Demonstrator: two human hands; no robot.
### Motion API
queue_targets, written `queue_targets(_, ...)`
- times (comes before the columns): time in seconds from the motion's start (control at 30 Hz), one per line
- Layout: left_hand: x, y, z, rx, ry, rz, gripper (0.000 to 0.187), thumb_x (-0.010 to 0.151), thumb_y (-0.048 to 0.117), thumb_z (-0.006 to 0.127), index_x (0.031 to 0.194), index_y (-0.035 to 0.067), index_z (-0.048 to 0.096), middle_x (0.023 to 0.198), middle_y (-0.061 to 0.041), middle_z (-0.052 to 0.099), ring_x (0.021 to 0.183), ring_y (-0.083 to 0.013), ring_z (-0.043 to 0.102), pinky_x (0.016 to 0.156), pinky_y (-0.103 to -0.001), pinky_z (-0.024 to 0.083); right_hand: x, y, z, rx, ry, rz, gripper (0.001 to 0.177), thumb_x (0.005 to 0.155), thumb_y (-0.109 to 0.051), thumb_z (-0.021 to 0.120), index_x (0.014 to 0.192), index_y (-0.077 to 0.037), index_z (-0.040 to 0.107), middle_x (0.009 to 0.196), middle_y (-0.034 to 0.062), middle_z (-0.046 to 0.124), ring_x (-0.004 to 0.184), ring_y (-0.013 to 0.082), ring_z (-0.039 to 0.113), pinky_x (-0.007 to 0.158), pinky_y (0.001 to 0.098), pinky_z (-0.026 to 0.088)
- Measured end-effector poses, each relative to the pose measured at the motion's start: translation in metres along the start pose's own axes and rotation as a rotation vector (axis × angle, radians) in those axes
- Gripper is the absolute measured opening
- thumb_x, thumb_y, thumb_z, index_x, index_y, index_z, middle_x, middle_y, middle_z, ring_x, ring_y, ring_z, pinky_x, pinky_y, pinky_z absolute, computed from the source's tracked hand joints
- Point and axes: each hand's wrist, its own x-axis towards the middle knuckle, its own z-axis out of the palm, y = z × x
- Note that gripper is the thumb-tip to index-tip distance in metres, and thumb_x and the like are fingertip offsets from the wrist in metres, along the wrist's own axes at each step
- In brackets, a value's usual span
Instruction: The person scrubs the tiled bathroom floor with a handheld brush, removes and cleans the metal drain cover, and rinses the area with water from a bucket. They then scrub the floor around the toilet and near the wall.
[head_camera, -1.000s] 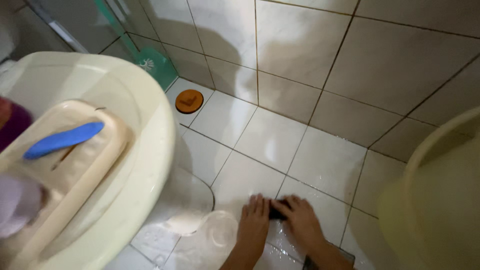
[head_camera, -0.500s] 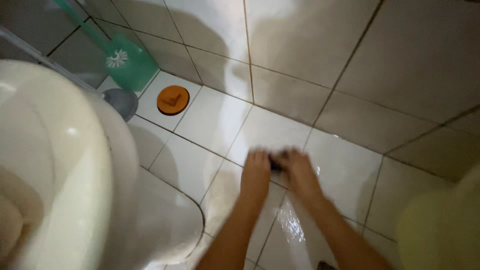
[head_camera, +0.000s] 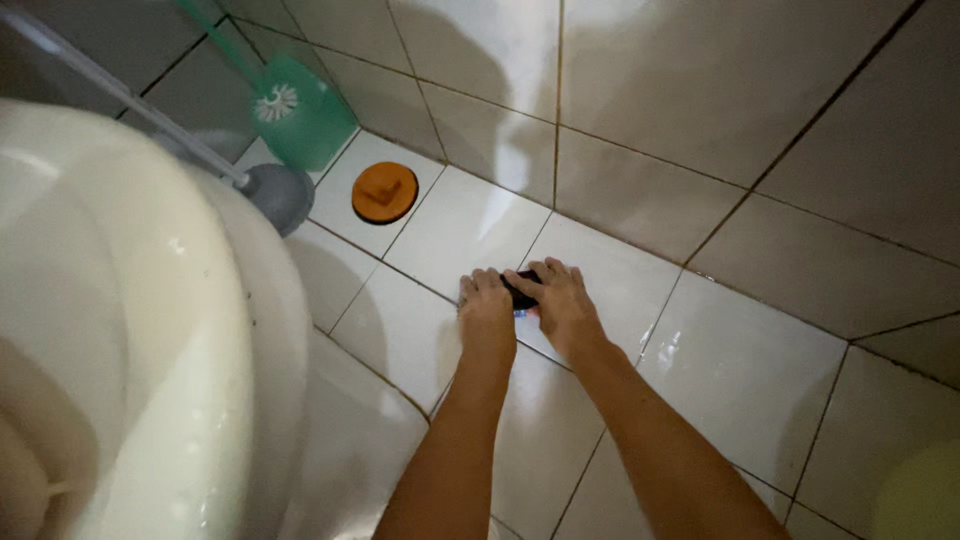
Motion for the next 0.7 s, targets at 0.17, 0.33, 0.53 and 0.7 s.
queue_targets(0.17, -0.110, 0.017, -0.036, 0.039, 0.008, 0.084, 0.040, 0.083, 0.007, 0.056, 0.120, -0.003, 0.061, 0.125, -0.020, 0.058, 0.120, -0.0384, 0.055, 0.100, -0.039, 0.043, -0.072, -0.046, -0.041, 0.489, -0.612, 0.907, 0.035, 0.107, -0.036, 0.064, 0.125, -0.008, 0.072, 0.131, 0.0165, 0.063, 0.125, 0.0304, 0.057, 0.109, 0.0438, 0.047)
queue_targets(0.33, -0.147, 0.019, -0.048, 0.150, -0.013, 0.077, 0.044, 0.079, 0.009, 0.058, 0.120, -0.005, 0.062, 0.125, -0.022, 0.056, 0.119, -0.0409, 0.053, 0.099, -0.039, 0.039, -0.122, -0.076, -0.067, 0.046, -0.090, -0.031, 0.057, 0.078, -0.012, 0.057, 0.134, -0.017, 0.064, 0.133, 0.0162, 0.058, 0.125, 0.0391, 0.053, 0.108, 0.0544, 0.041)
queue_targets(0.53, -0.018, -0.002, -0.015, 0.236, 0.013, 0.049, 0.032, 0.087, 0.008, 0.062, 0.118, 0.000, 0.066, 0.122, -0.016, 0.061, 0.119, -0.0333, 0.056, 0.103, -0.040, 0.044, -0.010, -0.036, -0.017, 0.044, -0.069, 0.059, 0.056, 0.075, -0.015, 0.063, 0.130, -0.018, 0.068, 0.124, 0.0112, 0.065, 0.120, 0.0349, 0.053, 0.098, 0.0517, 0.045)
queue_targets(0.7, -0.052, 0.001, -0.056, 0.527, -0.030, -0.007, 0.038, 0.080, 0.021, 0.067, 0.114, 0.004, 0.069, 0.112, -0.014, 0.067, 0.109, -0.0287, 0.063, 0.099, -0.038, 0.049, -0.053, -0.075, -0.018, 0.130, -0.216, -0.070, 0.058, 0.071, -0.010, 0.069, 0.126, -0.024, 0.071, 0.132, 0.0125, 0.064, 0.127, 0.0355, 0.051, 0.106, 0.0549, 0.035)
